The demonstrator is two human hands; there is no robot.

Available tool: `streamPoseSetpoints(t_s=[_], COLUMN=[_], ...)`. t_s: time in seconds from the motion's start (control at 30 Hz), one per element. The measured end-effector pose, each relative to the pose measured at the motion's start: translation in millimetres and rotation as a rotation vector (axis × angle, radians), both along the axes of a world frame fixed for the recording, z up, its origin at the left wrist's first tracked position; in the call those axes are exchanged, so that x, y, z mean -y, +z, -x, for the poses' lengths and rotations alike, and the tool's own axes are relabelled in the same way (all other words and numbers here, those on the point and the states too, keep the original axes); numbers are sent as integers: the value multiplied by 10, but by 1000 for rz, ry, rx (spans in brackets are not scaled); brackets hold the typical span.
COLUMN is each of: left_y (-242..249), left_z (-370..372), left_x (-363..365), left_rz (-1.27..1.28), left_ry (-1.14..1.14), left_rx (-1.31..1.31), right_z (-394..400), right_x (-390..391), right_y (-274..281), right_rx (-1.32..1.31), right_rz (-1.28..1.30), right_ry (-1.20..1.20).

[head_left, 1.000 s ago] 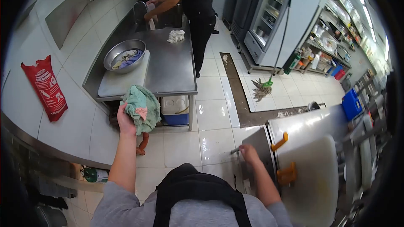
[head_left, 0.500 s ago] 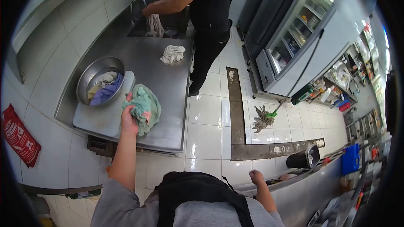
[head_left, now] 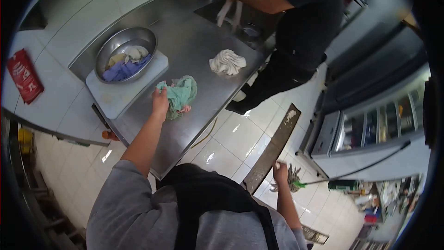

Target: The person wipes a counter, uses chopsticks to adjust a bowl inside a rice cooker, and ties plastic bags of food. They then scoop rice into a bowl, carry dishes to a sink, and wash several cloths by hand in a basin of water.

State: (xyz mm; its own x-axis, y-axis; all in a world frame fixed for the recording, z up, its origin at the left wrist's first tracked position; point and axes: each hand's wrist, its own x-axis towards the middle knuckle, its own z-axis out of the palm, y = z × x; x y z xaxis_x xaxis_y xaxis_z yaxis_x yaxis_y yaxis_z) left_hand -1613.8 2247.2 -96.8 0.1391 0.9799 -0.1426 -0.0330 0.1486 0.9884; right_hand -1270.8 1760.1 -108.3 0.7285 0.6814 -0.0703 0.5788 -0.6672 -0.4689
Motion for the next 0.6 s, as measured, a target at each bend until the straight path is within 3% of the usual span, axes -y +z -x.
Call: streamPoseSetpoints(t_s=[0.03,0.07,0.13,0.2,0.23,0.27,0.33,0.4,0.43,0.47,0.5,0.53,0.6], left_y=[101,355,405,202,366,465,690,1173,1297,1287,1280,1284,1243], left_z=[-34,-126,-170,-197,-250,-329,-548,-745,-812,-850,-873,-901,-839], left_x=[143,384,496,417,388,394,334,357,345,340,343,345,338], left_rz=[10,41,88,-101,-60,-38,-147,-9,95,113,50,-20,-78], left_ry=[34,41,89,-94,-41,-15,27,-39,-114,-88,-294,-498,-494], left_rx=[-9,-54,-99,-332,-443,-441,-188,-62,66,69,170,270,193], right_z=[-323,-294,-194,-23,34,84,145,396,500,603,642,591,458], right_x=[-451,-1017,-1922,-2602,-2871,-3119,-3572,-3809,-3937,-4051,-4159,-4281,-4505], right_y=[-49,368,889,1205,1211,1170,1067,1217,1311,1398,1426,1391,1294], right_rx=[21,67,-197,-333,-455,-576,-944,-1313,-1315,-1597,-1862,-1870,-1657], right_rz=[-38,-70,-275,-177,-141,-104,107,76,110,0,-120,-90,-86], right_ry=[93,209,436,584,661,729,820,637,646,457,237,241,456])
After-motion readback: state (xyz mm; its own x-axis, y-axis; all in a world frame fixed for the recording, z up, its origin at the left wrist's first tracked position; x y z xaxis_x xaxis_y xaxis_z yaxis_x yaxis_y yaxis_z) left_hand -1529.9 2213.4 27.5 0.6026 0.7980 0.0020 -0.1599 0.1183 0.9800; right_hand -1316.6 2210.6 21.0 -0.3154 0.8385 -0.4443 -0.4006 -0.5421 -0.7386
